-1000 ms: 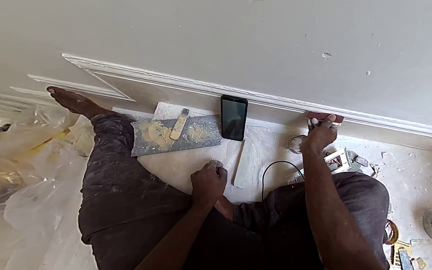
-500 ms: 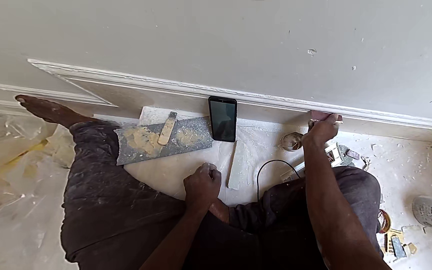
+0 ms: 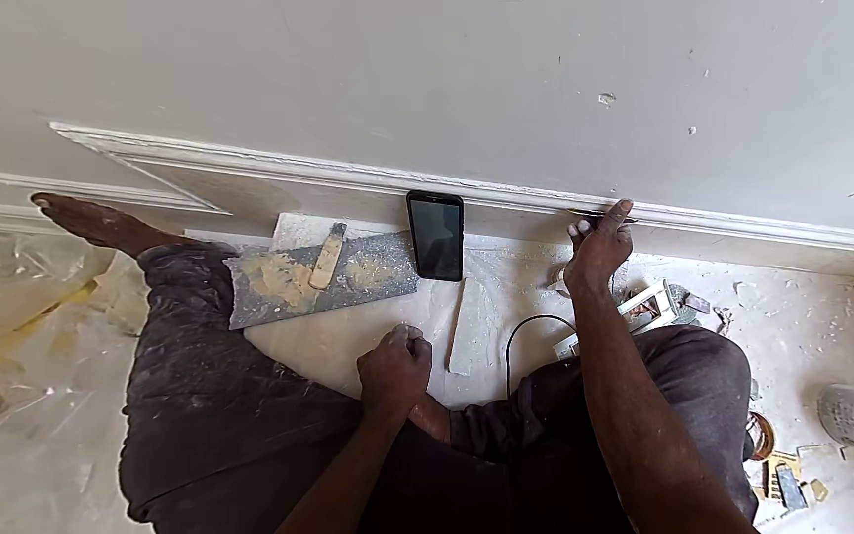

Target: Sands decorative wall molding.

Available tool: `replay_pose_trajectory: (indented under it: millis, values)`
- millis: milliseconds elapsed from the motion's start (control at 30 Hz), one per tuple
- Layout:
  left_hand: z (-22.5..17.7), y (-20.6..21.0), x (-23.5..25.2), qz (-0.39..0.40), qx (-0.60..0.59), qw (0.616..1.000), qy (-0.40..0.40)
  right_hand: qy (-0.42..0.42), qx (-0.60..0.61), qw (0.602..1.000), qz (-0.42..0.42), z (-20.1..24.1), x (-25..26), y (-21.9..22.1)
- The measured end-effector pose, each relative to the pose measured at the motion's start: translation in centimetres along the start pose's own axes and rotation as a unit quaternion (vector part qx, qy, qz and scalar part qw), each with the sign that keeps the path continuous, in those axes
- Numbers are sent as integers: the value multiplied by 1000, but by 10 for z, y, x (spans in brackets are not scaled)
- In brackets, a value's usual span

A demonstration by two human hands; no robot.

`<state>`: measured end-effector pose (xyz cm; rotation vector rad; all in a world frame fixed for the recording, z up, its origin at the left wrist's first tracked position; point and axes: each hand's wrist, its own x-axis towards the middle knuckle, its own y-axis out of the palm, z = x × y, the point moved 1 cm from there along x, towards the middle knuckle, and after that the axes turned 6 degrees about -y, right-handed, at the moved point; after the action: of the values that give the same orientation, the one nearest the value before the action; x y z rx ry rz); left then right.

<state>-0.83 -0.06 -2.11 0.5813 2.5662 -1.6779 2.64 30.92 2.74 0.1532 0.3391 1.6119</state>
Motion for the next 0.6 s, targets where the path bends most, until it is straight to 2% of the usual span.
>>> replay_pose_trajectory:
  millis: [133,200,267,333,433,600]
  values:
    - [-2,2,1,7,7,1000,6,13,-144,985,94,-4,-21,12]
    - [0,1,0,2,-1,1000,13,37,-167,978,123,-8,-33,26]
    - [3,0,-1,-4,-6,1000,20,41,-140,984,100,-6,-35,31]
    - [5,0,-2,-6,-10,1000,13,17,-137,987,81,-1,-24,17]
    - [1,2,0,-8,-1,1000,11,-25,-112,993,6,2,6,-5]
    - [-5,3,1,2,11,1000,19,-43,-211,972,89,-13,-27,23]
